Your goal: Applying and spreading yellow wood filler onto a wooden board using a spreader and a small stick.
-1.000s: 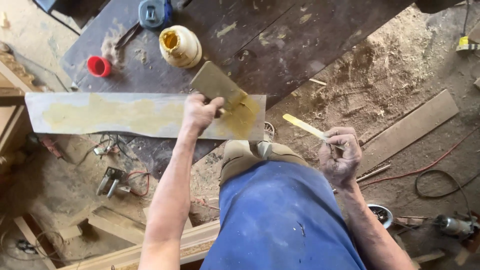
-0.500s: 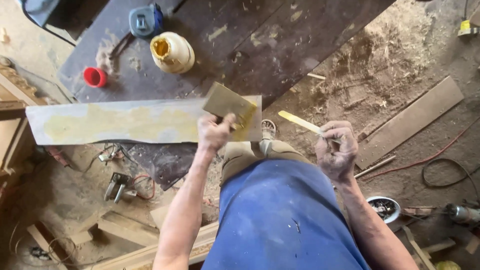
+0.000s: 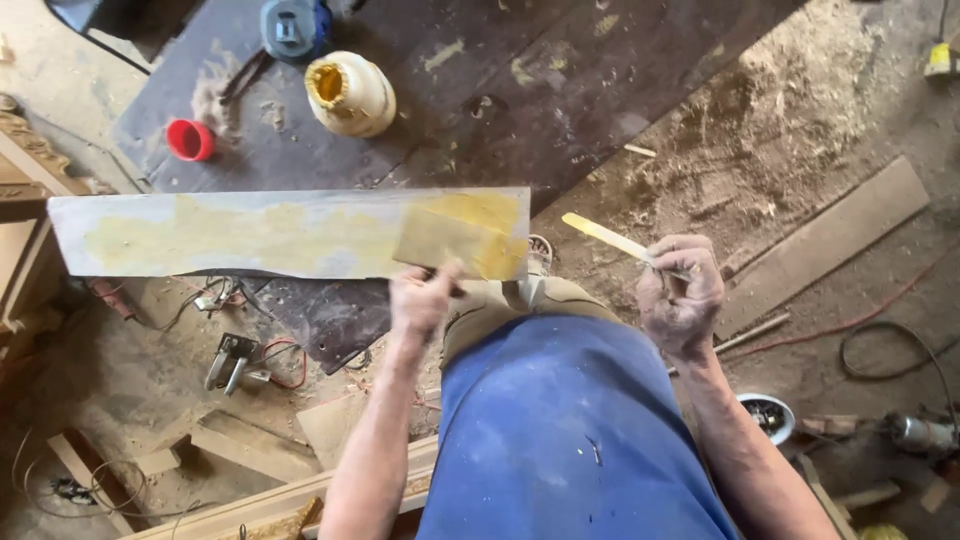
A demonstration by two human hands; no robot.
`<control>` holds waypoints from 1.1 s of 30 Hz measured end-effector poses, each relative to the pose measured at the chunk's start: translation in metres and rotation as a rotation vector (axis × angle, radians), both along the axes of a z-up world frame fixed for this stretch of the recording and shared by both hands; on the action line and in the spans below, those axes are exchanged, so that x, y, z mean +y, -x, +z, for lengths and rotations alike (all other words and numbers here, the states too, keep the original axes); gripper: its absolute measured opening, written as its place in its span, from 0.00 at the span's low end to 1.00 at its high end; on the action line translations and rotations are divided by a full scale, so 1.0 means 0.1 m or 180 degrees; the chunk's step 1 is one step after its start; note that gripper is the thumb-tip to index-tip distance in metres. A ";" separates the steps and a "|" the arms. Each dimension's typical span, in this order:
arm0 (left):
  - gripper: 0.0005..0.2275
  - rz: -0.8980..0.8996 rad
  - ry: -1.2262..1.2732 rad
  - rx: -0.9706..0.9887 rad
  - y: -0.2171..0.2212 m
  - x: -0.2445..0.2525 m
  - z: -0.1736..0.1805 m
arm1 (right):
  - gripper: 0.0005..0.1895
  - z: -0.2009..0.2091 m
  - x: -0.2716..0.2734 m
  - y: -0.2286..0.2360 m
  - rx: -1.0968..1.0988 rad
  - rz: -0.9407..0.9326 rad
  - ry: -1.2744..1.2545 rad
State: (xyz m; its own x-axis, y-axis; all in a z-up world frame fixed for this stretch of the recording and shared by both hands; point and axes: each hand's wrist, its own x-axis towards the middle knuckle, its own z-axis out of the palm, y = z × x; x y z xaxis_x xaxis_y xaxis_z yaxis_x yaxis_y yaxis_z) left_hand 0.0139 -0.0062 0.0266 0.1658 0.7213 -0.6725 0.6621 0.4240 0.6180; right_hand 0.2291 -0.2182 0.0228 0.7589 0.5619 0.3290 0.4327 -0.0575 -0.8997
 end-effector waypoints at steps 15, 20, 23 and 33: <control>0.11 -0.0476 0.0086 -0.0169 0.22 0.02 -0.12 | 0.14 0.03 0.01 0.02 -0.0011 -0.0049 0.0072; 0.10 -0.0160 0.0318 -0.0469 -0.36 0.10 0.77 | 0.14 -0.08 0.01 0.04 0.0005 -0.0053 0.0005; 0.13 -0.0755 -0.0266 -0.0361 -0.21 0.11 0.20 | 0.13 0.01 0.07 0.07 -0.0093 -0.0010 0.0075; 0.11 -0.0422 -0.0213 -0.0538 -0.52 0.40 -0.06 | 0.12 -0.05 -0.05 0.11 0.0039 0.0007 -0.0004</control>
